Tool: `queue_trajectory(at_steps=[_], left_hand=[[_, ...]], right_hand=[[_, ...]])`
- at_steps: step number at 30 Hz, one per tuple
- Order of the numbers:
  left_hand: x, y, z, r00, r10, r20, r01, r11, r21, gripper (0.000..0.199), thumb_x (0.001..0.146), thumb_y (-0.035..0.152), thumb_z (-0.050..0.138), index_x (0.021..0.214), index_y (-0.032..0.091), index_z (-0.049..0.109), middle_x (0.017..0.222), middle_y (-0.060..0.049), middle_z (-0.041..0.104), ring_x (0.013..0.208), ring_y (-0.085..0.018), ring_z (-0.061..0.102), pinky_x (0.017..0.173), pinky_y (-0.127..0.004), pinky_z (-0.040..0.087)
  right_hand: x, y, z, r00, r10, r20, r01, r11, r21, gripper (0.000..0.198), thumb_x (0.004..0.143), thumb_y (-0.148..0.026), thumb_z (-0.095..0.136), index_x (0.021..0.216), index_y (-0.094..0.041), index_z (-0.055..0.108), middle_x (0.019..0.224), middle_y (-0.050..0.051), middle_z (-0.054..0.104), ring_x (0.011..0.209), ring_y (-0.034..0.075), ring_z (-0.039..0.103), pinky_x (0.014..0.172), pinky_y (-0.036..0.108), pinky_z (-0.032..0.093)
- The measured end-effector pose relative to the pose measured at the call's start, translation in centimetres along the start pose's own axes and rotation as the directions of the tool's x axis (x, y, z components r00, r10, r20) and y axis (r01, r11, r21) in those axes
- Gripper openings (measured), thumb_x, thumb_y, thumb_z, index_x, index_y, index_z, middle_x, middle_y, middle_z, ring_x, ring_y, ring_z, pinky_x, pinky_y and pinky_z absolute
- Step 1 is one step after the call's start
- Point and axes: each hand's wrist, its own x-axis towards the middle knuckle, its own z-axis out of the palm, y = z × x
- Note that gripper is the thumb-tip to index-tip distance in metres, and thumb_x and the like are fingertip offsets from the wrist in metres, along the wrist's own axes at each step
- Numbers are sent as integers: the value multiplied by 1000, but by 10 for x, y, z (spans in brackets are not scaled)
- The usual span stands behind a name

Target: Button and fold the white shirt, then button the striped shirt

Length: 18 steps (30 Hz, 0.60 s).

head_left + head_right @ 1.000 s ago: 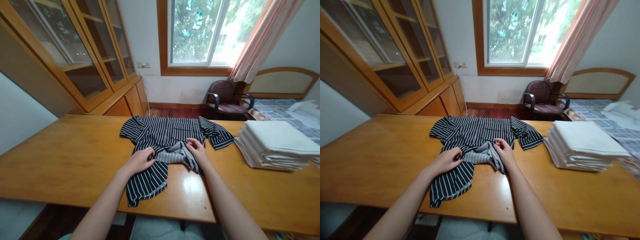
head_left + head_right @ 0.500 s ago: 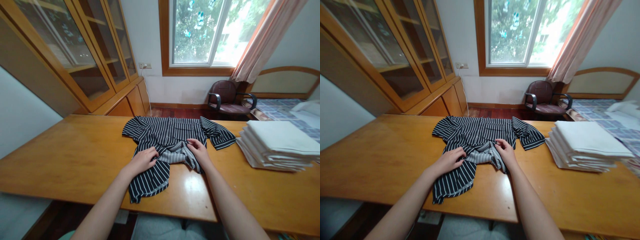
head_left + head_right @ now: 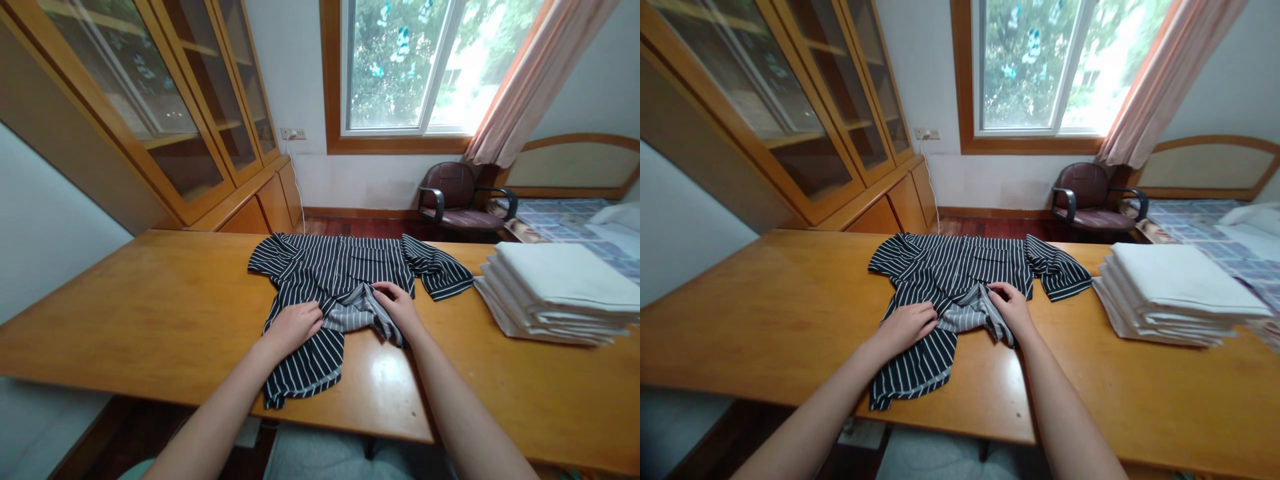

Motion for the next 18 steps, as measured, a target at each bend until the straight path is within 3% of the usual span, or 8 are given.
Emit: queue_trajectory(at_steps=[4,9,13,18], left_hand=[[-5,0,8,996,-50,-70,37,983,-180,14,98,27,50,94,19,61,96,-4,61,89,-18,62,79,-30,51],[-13,-3,8,992,-114,-46,90,929,-358,10,96,24,52,99,21,61,103,-4,60,94,-18,62,85,-32,52],[-16,-2,8,992,-117,-39,96,934,-345,10,94,20,53,101,21,61,105,-4,59,94,-18,62,84,-31,52],[-14,2,8,995,-101,-22,95,976,-196,8,94,19,54,99,19,59,103,-5,59,93,-19,62,83,-31,52]], right_hand=[[0,0,0,1000,3,1,-3,1000,9,27,81,-39,65,100,-21,74,100,6,74,95,25,66,89,39,49],[0,-1,0,1000,6,-14,-6,1000,10,29,80,-40,67,102,-22,73,97,6,73,91,24,65,85,39,50],[0,0,0,1000,-2,-18,2,1000,2,29,80,-38,67,103,-22,73,96,6,73,91,24,65,84,38,50],[1,4,0,999,-31,-13,31,999,-9,28,80,-36,65,104,-22,73,99,6,72,93,24,65,86,39,50]])
